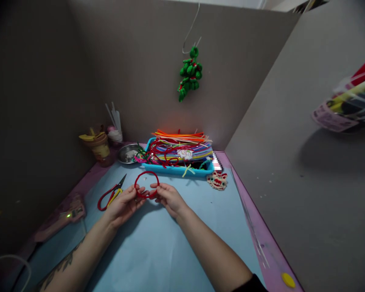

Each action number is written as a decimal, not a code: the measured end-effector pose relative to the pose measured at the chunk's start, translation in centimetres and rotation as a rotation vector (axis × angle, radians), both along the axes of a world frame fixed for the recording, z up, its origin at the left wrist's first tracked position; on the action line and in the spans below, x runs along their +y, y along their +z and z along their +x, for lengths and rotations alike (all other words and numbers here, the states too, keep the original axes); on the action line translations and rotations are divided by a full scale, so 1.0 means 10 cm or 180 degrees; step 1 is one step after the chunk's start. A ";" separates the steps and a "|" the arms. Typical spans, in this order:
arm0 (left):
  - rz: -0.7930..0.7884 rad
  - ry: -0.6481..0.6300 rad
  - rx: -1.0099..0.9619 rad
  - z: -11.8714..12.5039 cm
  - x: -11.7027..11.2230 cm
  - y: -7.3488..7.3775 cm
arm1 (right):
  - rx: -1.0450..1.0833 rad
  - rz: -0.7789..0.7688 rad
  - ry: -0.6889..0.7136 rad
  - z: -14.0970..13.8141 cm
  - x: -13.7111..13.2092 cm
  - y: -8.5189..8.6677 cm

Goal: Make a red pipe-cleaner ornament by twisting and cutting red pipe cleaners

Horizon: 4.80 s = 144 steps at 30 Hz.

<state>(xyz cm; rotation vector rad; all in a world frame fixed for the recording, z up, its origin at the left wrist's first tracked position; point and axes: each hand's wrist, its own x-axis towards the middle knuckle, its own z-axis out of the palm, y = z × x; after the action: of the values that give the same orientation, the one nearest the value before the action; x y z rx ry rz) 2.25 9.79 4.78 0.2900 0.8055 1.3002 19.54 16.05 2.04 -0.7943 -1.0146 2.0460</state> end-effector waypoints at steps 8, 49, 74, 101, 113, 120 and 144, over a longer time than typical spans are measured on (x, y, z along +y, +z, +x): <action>-0.0020 0.0016 0.0069 0.00 0.01 -0.06 | -0.0076 0.0111 -0.0206 -0.01 -0.03 0.06; -0.0205 0.0367 0.0445 -0.01 0.03 0.00 | -0.0439 0.0745 -0.0079 0.00 -0.01 0.04; 0.0036 0.0163 0.1103 -0.01 0.01 -0.07 | -0.0401 0.0443 -0.0388 -0.01 0.00 0.05; 0.0267 -0.0164 0.1251 -0.02 -0.01 -0.05 | -0.0007 0.0368 -0.0220 0.05 0.04 0.04; 0.0427 -0.0294 0.1285 0.00 -0.01 -0.06 | -0.0177 0.0350 -0.0220 0.05 0.02 0.11; 0.0225 -0.0170 0.0988 0.00 -0.01 -0.02 | -0.0060 0.0239 -0.0162 0.04 0.04 0.04; -0.0099 0.0620 0.1873 -0.02 0.04 -0.11 | -0.1472 0.0822 0.0505 0.14 0.14 -0.02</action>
<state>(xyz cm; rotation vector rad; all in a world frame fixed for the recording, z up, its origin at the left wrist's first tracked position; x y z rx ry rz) 2.08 10.18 3.63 0.5963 1.3761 1.3991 20.90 17.41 1.84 -1.1027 -1.6063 1.8421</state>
